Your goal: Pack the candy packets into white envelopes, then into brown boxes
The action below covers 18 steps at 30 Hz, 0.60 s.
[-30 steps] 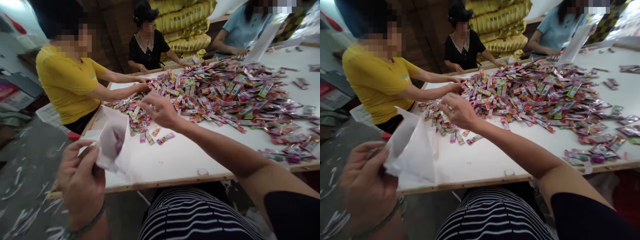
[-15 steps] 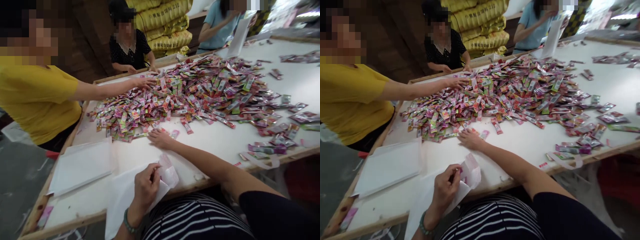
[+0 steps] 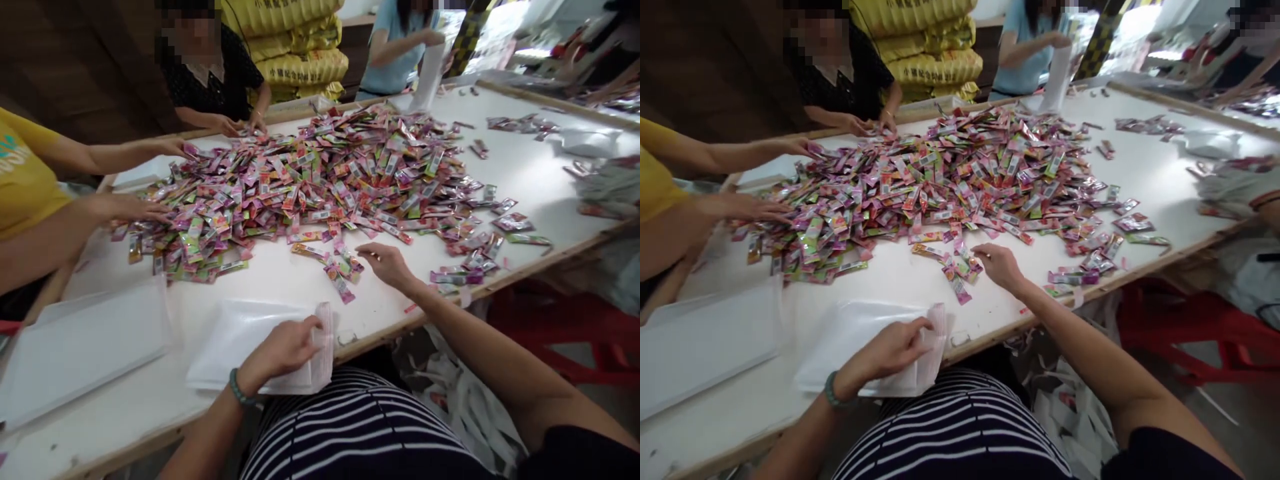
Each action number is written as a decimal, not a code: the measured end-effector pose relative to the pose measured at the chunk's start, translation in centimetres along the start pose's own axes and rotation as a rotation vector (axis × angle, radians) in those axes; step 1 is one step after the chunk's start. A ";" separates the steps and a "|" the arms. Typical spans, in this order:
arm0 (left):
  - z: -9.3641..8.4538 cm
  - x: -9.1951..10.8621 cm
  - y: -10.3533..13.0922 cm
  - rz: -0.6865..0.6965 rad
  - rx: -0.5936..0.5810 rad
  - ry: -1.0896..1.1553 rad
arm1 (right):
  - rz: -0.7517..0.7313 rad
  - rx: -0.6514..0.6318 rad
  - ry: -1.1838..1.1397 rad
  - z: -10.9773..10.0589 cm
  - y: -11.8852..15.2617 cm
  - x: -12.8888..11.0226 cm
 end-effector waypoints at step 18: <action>-6.3 -3.2 -13.7 -0.085 0.372 -0.371 | 0.105 -0.291 0.326 1.0 0.6 1.0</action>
Point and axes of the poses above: each hand's wrist, its own y-axis away from the middle knuckle, its own z-axis out of the palm, x = y × z, the point moved 3 cm from there along -y, towards the middle knuckle, and after that the axes turned 12 degrees about -z, right-handed, at the moved point
